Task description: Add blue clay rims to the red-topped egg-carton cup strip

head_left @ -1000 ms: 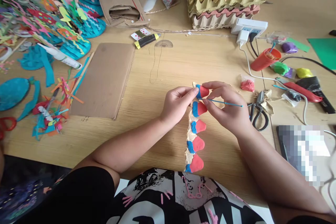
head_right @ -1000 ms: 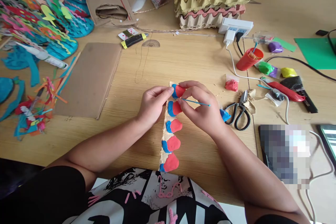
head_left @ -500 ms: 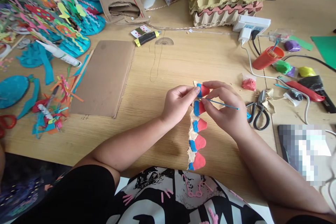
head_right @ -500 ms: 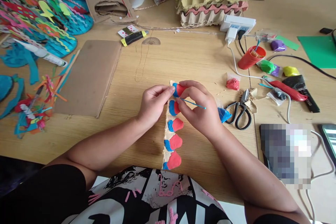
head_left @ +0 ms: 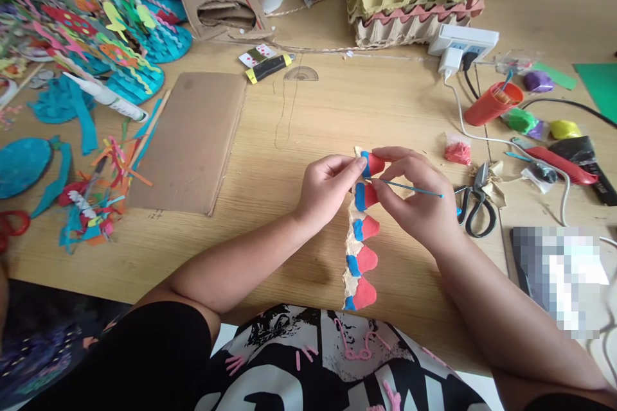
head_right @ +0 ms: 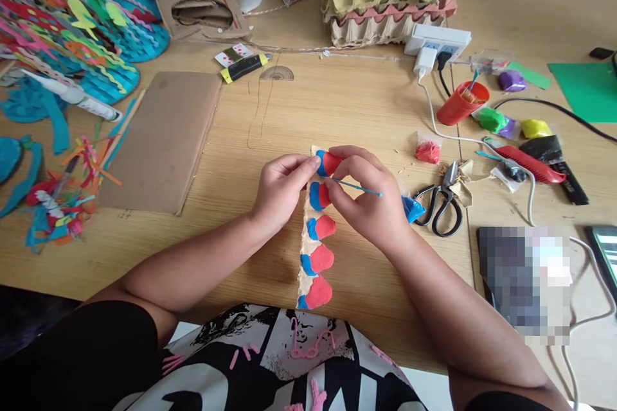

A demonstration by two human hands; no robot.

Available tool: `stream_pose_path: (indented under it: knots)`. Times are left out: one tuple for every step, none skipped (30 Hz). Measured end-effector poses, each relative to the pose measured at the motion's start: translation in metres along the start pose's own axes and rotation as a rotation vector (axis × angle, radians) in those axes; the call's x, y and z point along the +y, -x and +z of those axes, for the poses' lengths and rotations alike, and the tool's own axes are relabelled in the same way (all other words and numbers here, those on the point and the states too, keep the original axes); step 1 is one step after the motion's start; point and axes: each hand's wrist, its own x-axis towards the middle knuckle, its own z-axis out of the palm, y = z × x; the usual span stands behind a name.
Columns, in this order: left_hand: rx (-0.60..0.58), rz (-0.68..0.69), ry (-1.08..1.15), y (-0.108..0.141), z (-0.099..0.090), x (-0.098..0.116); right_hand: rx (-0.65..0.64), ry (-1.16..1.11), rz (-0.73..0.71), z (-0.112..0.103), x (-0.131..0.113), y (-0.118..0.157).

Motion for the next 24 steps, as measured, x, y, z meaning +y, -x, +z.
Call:
stream_pose_path:
  knots:
    - [-0.003, 0.001, 0.003, -0.0001, 0.0000, 0.0002, -0.004, 0.001, 0.000, -0.0010, -0.0002, -0.0005]
    - [-0.006, 0.001, 0.004, -0.0002, 0.0000, 0.0005, -0.008, 0.002, -0.001, -0.0020, -0.0002, -0.0009]
    - [-0.007, 0.000, 0.002, -0.0003, -0.0001, 0.0008, -0.016, 0.003, -0.003, -0.0028, -0.0003, -0.0012]
    - [-0.006, -0.002, -0.002, -0.0003, -0.0001, 0.0010, -0.024, 0.003, -0.005, -0.0036, -0.0003, -0.0014]
    - [-0.003, -0.003, -0.006, -0.0003, -0.0001, 0.0011, -0.032, 0.004, -0.007, -0.0042, -0.0004, -0.0015]
    - [0.000, -0.004, -0.008, -0.0003, -0.0002, 0.0011, -0.039, 0.006, -0.009, -0.0046, -0.0005, -0.0015]
    - [0.002, -0.004, -0.008, -0.0002, -0.0002, 0.0010, -0.045, 0.010, -0.010, -0.0049, -0.0007, -0.0015]
    - [0.000, -0.003, -0.006, -0.0002, -0.0002, 0.0007, -0.049, 0.016, -0.010, -0.0050, -0.0010, -0.0015]
    - [-0.003, -0.001, -0.001, -0.0001, -0.0002, 0.0003, -0.050, 0.023, -0.010, -0.0050, -0.0013, -0.0014]
    - [-0.006, 0.001, 0.004, -0.0001, -0.0002, -0.0001, -0.049, 0.030, -0.011, -0.0049, -0.0016, -0.0013]
    - [-0.009, 0.003, 0.009, -0.0001, -0.0002, -0.0005, -0.047, 0.036, -0.012, -0.0048, -0.0020, -0.0012]
    - [-0.010, 0.004, 0.012, 0.0000, -0.0001, -0.0008, -0.044, 0.041, -0.012, -0.0046, -0.0023, -0.0011]
    - [-0.011, 0.004, 0.015, 0.0000, 0.0000, -0.0010, -0.040, 0.044, -0.013, -0.0045, -0.0027, -0.0009]
    - [-0.011, 0.001, 0.015, 0.0001, 0.0001, -0.0011, -0.036, 0.047, -0.012, -0.0043, -0.0030, -0.0008]
    - [-0.011, -0.001, 0.013, 0.0002, 0.0002, -0.0009, -0.032, 0.049, -0.012, -0.0041, -0.0033, -0.0006]
    - [-0.011, -0.002, 0.010, 0.0003, 0.0003, -0.0007, -0.028, 0.051, -0.011, -0.0038, -0.0035, -0.0004]
    - [-0.009, -0.003, 0.005, 0.0003, 0.0004, -0.0004, -0.023, 0.052, -0.010, -0.0036, -0.0037, -0.0001]
    - [-0.005, -0.002, 0.001, 0.0004, 0.0005, 0.0000, -0.020, 0.053, -0.010, -0.0033, -0.0038, 0.0001]
    - [-0.002, -0.001, -0.003, 0.0005, 0.0006, 0.0004, -0.017, 0.053, -0.009, -0.0030, -0.0038, 0.0003]
    - [0.001, 0.001, -0.005, 0.0006, 0.0006, 0.0007, -0.015, 0.054, -0.009, -0.0026, -0.0038, 0.0006]
    - [0.001, 0.004, -0.006, 0.0006, 0.0006, 0.0009, -0.012, 0.053, -0.009, -0.0022, -0.0035, 0.0008]
    - [-0.001, 0.007, -0.006, 0.0006, 0.0006, 0.0010, -0.008, 0.052, -0.009, -0.0017, -0.0032, 0.0011]
    - [-0.005, 0.010, -0.005, 0.0006, 0.0005, 0.0010, -0.004, 0.050, -0.007, -0.0013, -0.0028, 0.0014]
    - [-0.007, 0.012, -0.004, 0.0005, 0.0004, 0.0009, -0.001, 0.048, -0.005, -0.0009, -0.0024, 0.0016]
